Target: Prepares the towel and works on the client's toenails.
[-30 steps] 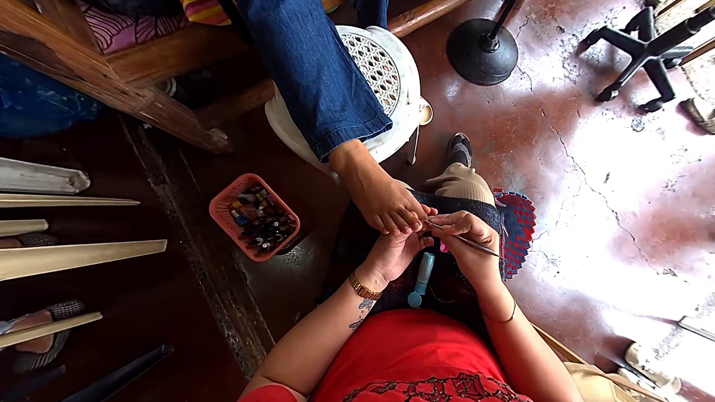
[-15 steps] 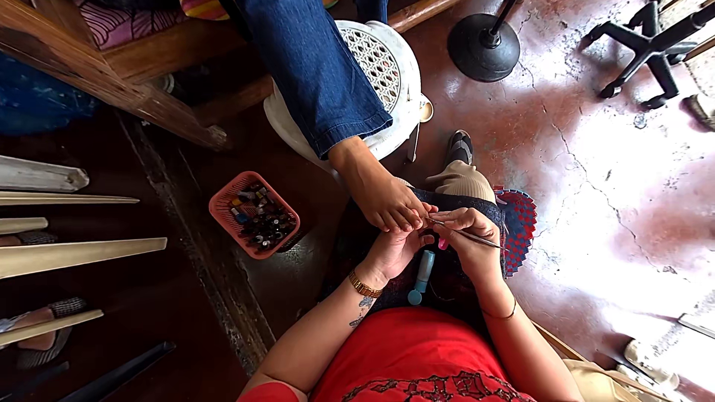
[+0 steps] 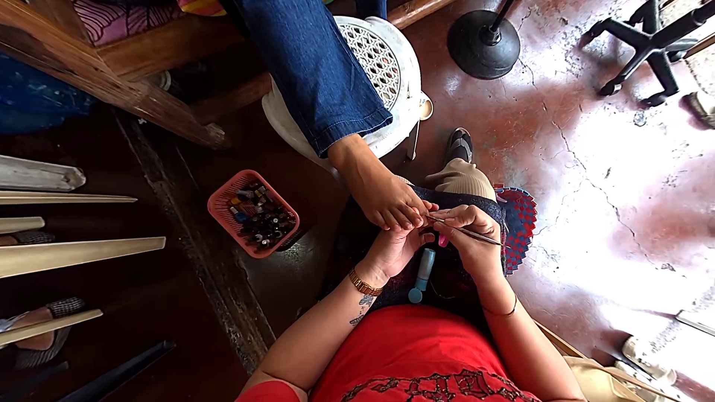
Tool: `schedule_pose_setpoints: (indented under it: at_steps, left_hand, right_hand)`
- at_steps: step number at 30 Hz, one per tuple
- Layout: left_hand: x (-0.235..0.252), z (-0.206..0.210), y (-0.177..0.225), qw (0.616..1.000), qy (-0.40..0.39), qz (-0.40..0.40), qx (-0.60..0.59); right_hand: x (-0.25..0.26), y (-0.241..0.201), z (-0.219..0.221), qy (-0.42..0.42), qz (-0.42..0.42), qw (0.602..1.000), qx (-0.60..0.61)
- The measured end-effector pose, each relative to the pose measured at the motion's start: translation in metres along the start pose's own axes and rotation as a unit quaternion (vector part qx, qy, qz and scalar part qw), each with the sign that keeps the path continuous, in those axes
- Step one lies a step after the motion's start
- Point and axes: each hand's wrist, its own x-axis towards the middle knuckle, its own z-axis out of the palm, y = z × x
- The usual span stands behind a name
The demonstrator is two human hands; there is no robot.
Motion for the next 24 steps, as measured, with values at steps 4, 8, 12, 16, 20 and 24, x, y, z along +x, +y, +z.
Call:
schedule_pose_setpoints:
  at_steps: [4,8,12,16,20,24]
  left_hand:
    - [-0.0002,-0.0004,0.0006,1.000,-0.002,0.000,-0.003]
    - [-0.0003,0.0005,0.0002,1.000,0.011,-0.002,-0.002]
    - [-0.0002,-0.0005,0.0009,1.000,0.007,-0.001,-0.003]
    - [0.0001,-0.0009,0.0001,1.000,0.002,0.001,-0.006]
    - [0.0003,-0.0014,0.0009,1.000,0.003,-0.001,-0.010]
    - [-0.0002,-0.0011,0.0000,1.000,0.008,-0.001,-0.003]
  right_hand:
    - [0.0017,-0.0027,-0.0059,-0.036,-0.013,0.999,-0.015]
    - [0.0015,-0.0020,-0.0013,-0.032,-0.046,0.997,-0.056]
    - [0.0017,-0.0044,-0.0049,-0.051,-0.048,0.995,-0.073]
    - [0.0001,-0.0006,-0.0003,-0.028,-0.060,0.993,-0.094]
    - [0.0010,-0.0028,-0.0041,-0.045,-0.049,0.995,-0.074]
    - [0.0003,0.0005,-0.0013,-0.031,-0.061,0.993,-0.092]
